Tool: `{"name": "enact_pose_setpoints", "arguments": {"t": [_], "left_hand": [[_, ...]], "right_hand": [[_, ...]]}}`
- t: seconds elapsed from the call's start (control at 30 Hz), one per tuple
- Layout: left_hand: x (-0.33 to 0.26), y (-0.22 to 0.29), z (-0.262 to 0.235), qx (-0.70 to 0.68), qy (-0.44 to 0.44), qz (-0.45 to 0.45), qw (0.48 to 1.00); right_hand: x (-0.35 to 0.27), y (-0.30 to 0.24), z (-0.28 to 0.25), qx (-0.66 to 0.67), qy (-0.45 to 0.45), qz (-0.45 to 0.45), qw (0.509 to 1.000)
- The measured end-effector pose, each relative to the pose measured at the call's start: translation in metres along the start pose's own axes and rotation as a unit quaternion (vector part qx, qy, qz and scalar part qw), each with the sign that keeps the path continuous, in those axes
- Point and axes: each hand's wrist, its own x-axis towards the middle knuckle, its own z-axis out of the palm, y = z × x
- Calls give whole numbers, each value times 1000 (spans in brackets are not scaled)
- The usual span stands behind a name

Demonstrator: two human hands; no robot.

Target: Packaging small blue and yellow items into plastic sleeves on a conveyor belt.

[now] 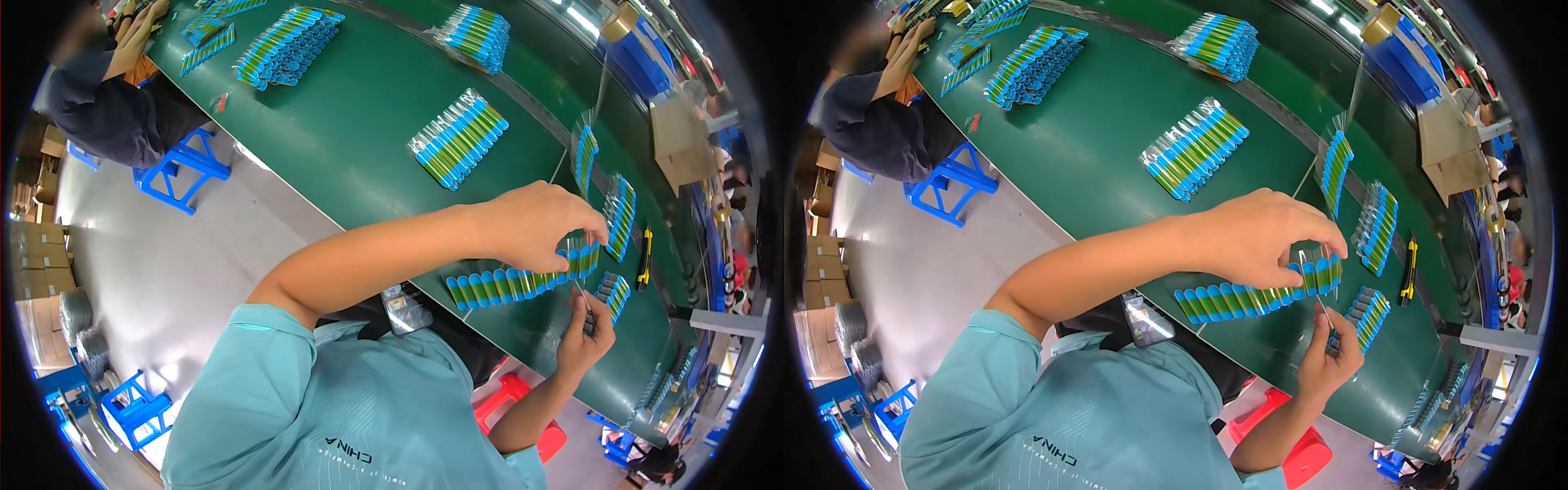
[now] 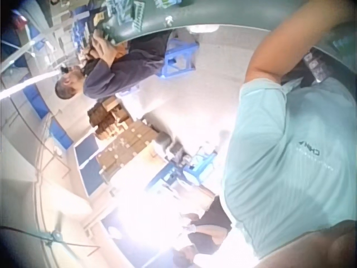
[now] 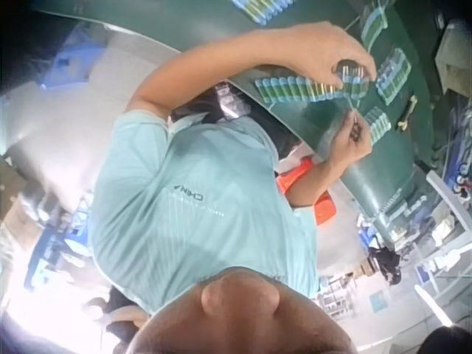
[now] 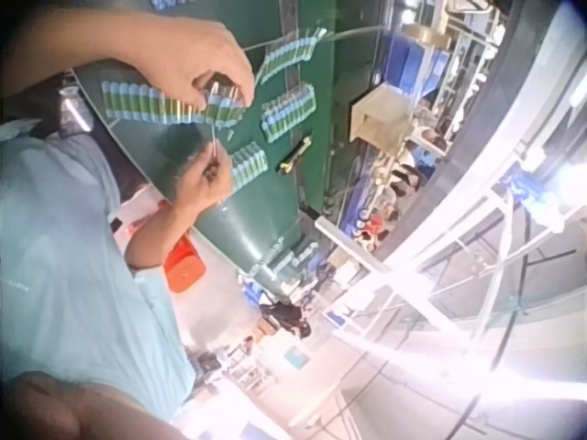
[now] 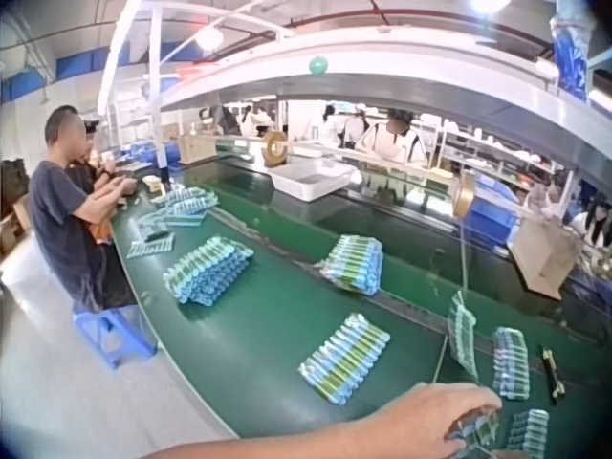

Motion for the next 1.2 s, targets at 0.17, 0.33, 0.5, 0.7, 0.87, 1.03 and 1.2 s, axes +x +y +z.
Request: {"name": "enact_pose_setpoints", "arguments": {"t": [0.17,0.33,0.5,0.7,0.87,1.03,1.2], "left_hand": [[-5,-6,4,26,4,28,999],[-2,-7,6,11,2,37,999],[-10,-5,-3,-20,-2,-31,999],[-26,8,-12,-97,6,-160,982],[-26,8,-6,-104,-5,-172,980],[-32,8,-2,-100,-2,-172,980],[-36,8,6,-107,-6,-175,979]], "right_hand": [[-1,5,1,65,6,-44,997],[-6,10,5,147,45,-18,988],[-5,-1,11,154,33,-3,988],[-9,0,1,75,24,-31,996],[0,-9,3,-2,13,-128,992],[1,-9,-2,32,11,-124,992],[0,-15,3,52,-17,-149,987]]}}
